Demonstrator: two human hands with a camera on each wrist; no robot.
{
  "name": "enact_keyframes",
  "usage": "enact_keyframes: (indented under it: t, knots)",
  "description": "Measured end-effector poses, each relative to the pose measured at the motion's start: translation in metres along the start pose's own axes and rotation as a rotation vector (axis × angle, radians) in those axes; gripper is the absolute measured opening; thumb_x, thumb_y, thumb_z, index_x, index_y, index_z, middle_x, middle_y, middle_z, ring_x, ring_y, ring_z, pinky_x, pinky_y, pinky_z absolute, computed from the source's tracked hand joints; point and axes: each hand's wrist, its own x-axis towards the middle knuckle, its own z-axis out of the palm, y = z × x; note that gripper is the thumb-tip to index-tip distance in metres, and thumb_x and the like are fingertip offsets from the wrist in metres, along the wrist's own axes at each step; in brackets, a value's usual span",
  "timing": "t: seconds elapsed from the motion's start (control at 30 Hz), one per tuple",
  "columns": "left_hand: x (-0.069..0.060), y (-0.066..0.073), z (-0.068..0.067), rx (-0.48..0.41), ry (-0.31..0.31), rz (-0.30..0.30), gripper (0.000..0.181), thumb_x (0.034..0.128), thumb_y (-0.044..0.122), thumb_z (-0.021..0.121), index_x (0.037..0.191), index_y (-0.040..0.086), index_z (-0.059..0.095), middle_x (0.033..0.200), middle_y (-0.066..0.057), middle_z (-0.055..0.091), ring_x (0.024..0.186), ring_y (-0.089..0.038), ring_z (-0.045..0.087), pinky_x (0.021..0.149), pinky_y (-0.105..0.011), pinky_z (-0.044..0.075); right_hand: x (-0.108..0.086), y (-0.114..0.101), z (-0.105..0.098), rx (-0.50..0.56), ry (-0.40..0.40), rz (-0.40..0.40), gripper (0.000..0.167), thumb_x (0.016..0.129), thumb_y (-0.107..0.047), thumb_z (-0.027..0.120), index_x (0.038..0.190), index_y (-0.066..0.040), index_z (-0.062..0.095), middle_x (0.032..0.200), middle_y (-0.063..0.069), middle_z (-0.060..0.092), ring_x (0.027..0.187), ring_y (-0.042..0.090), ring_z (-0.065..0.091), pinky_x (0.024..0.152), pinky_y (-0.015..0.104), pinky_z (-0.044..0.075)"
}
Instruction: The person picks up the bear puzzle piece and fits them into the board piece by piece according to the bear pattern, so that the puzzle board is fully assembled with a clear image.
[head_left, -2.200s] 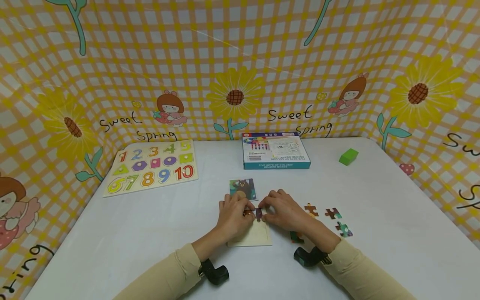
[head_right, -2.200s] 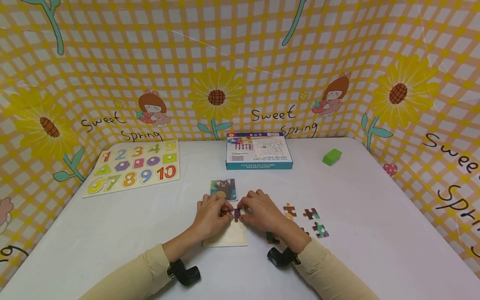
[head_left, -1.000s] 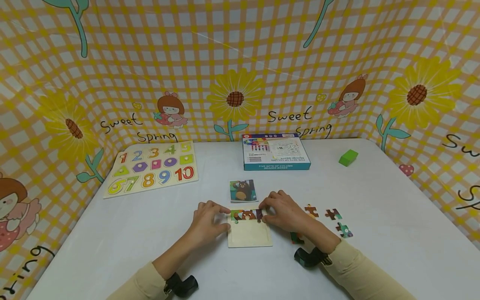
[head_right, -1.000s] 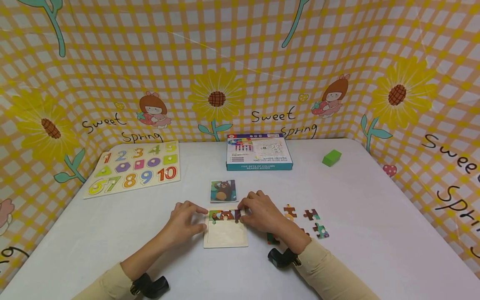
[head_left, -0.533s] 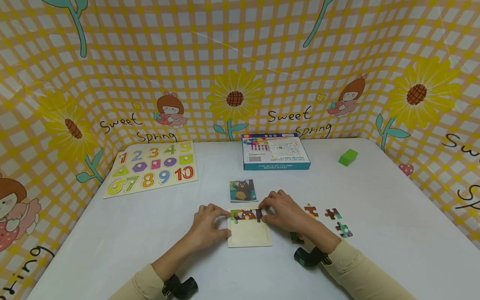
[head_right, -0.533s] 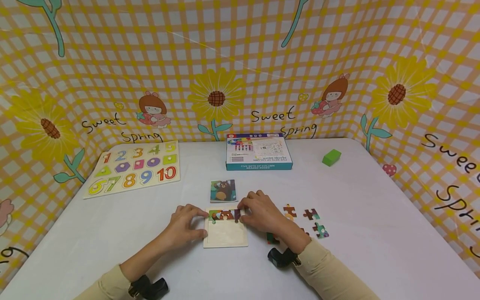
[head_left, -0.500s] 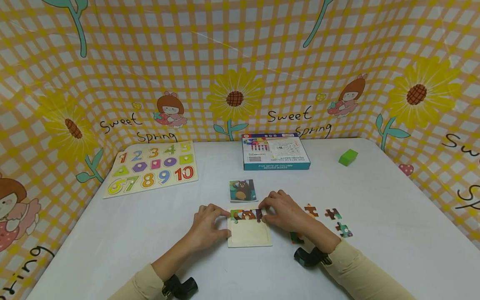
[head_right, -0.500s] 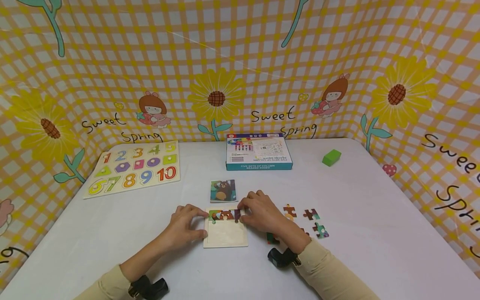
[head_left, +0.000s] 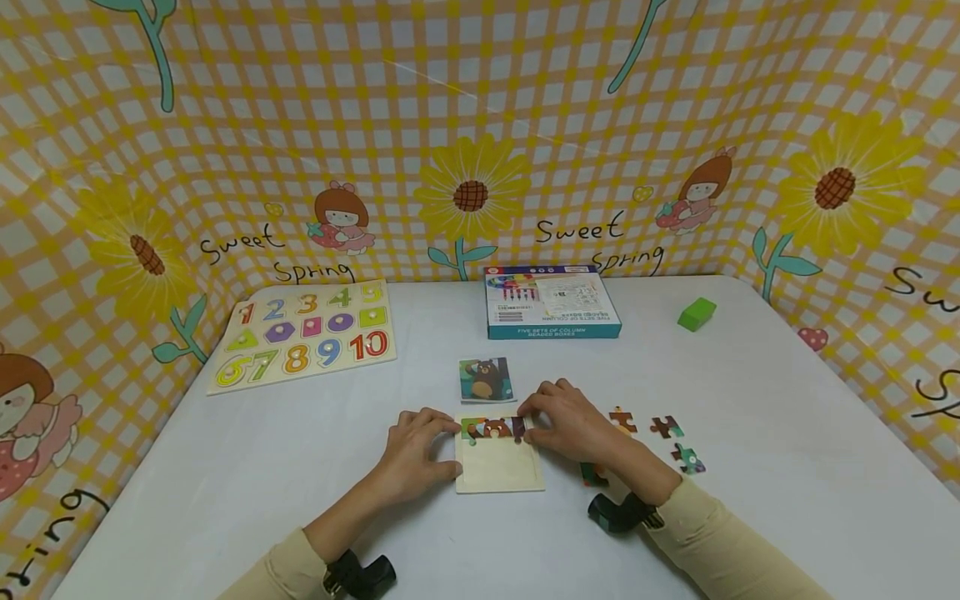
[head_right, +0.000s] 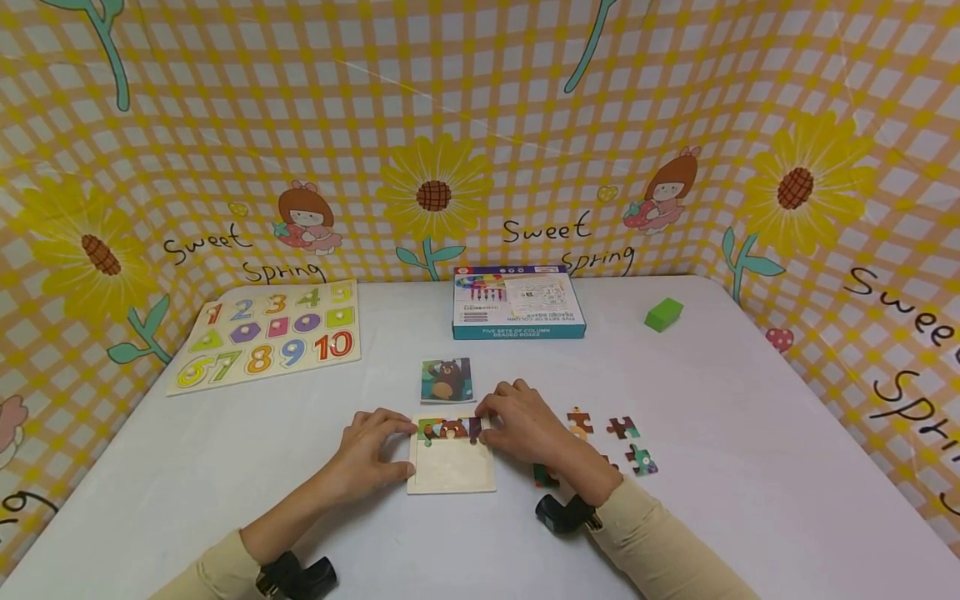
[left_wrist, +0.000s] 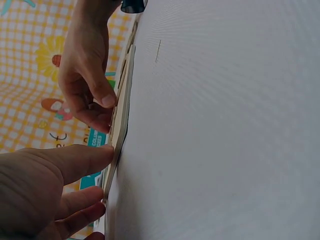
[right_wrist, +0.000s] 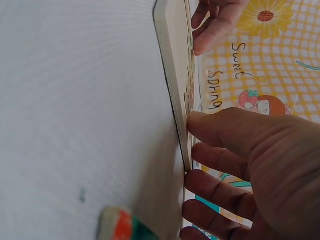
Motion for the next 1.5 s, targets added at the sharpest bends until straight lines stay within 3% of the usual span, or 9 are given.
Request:
enact_keyframes:
  t: [0.4, 0.87, 1.33, 1.5]
  knots:
    - [0.000, 0.001, -0.002, 0.004, -0.005, 0.000, 0.043, 0.0709, 0.016, 0.079, 0.111, 0.007, 0.065, 0.117, -0.007, 0.059, 0.108, -0.027, 0.041, 0.086, -0.046, 0.029, -0.002, 0.007, -0.012, -0.029, 0.004, 0.055, 0.031, 0.078, -0.025, 0.074, 0.105, -0.012, 0.070, 0.098, 0.002, 0.063, 0.092, 0.019, 0.047, 0.080, 0.035, 0.040]
    - [0.001, -0.001, 0.001, 0.009, -0.007, -0.009, 0.044, 0.0711, 0.017, 0.079, 0.112, 0.007, 0.065, 0.118, -0.006, 0.059, 0.109, -0.026, 0.041, 0.088, -0.047, 0.030, -0.022, 0.029, -0.028, -0.013, 0.036, 0.093, 0.030, 0.077, -0.023, 0.075, 0.104, -0.010, 0.070, 0.101, 0.005, 0.064, 0.094, 0.021, 0.047, 0.077, 0.036, 0.040]
    - [0.000, -0.001, 0.000, 0.007, -0.006, -0.002, 0.045, 0.0717, 0.018, 0.079, 0.112, 0.007, 0.065, 0.118, -0.006, 0.059, 0.108, -0.026, 0.041, 0.088, -0.047, 0.030, -0.042, 0.042, -0.031, -0.091, 0.062, 0.060, 0.030, 0.075, -0.023, 0.076, 0.101, -0.010, 0.071, 0.097, 0.003, 0.064, 0.093, 0.022, 0.048, 0.079, 0.040, 0.039]
    - [0.000, -0.001, 0.000, 0.006, -0.005, -0.004, 0.044, 0.0716, 0.018, 0.079, 0.112, 0.007, 0.065, 0.118, -0.006, 0.059, 0.108, -0.026, 0.041, 0.089, -0.048, 0.030, -0.047, 0.044, -0.030, -0.098, 0.071, 0.065, 0.031, 0.074, -0.026, 0.077, 0.100, -0.011, 0.071, 0.098, 0.003, 0.063, 0.091, 0.020, 0.046, 0.076, 0.036, 0.036]
